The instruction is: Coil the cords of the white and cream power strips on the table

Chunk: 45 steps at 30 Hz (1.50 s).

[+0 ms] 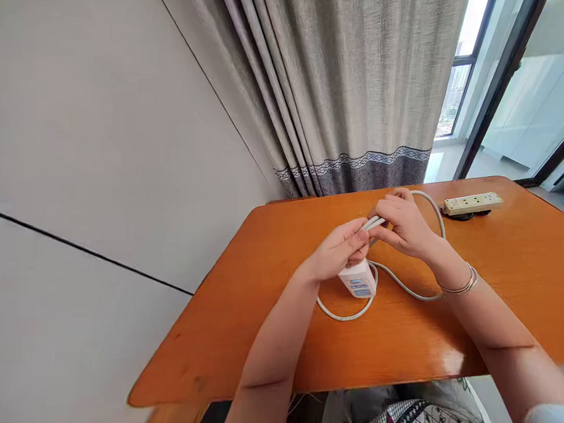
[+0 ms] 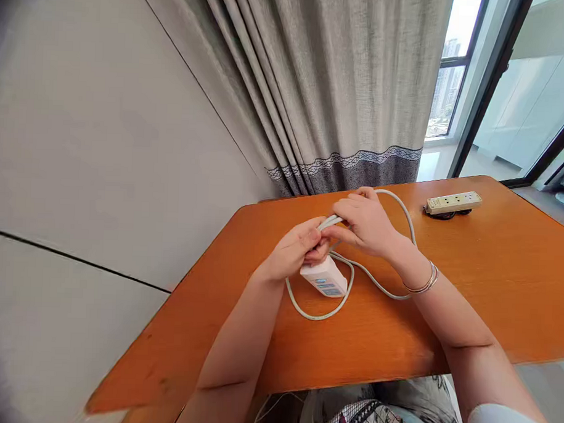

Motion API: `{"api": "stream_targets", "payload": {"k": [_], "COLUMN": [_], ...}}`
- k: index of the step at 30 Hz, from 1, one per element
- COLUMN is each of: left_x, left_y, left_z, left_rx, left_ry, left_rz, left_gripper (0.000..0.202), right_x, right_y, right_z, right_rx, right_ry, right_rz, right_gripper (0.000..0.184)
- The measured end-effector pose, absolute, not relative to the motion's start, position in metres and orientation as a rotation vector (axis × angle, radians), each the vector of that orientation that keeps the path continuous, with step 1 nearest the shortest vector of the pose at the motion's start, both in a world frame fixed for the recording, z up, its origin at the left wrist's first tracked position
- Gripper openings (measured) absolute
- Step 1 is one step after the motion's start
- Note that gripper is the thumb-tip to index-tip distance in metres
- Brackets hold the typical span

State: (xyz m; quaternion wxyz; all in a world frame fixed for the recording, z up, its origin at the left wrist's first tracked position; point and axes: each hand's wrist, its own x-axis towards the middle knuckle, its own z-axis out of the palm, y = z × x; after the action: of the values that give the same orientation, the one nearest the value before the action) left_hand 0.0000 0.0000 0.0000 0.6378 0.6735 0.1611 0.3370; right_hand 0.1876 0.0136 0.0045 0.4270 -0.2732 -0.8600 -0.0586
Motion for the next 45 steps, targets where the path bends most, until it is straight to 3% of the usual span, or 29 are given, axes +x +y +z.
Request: {"api": "stream_targets", "payload": {"k": [7,14,17,23,28,39,45], "left_x": [0.001,0.015,0.008,-0.017,-0.024,-0.015,-0.033], "left_y": [0.001,0.008,0.009,0.002,0.002,-0.001,0.007], "left_z": [0.001,0.004,0.006,0.014,0.024,0.035,0.039], "left_rx": [1.443,1.309,1.231,1.077,0.969,0.958,0.950], "left_ry": [0.334,0.231,0.234,0.316,0.314,0.441,0.405], "left_rz": [0.647,0.732,0.808,1.086,1.372,1.504,1.779], "left_gripper": [0.046,0.050,0.051,0.047,0.044,0.046,0.048], "right_x": [0.190,0.217,0.213,0.201,0.196,0.173,0.172], "right_y": [0.012,0.025,0.029,0.033,0.032,0.003,0.007], "right_z": [0.004,0.003,0.001,-0.005,-0.010,0.005,-0.003], "right_rx": [-0.707,-0.699,-0.798,-0.887,-0.985,-1.370,-1.426], "right_ry": [-2.216,-2.108,-2.122,-2.023,-2.012,-2.393,-2.465], "right_rz": [0.039,-0.099,-0.137,0.187,0.354,0.120,0.065], "right_gripper": [0.047,0.049,0.049,0.032,0.032,0.028,0.041]}}
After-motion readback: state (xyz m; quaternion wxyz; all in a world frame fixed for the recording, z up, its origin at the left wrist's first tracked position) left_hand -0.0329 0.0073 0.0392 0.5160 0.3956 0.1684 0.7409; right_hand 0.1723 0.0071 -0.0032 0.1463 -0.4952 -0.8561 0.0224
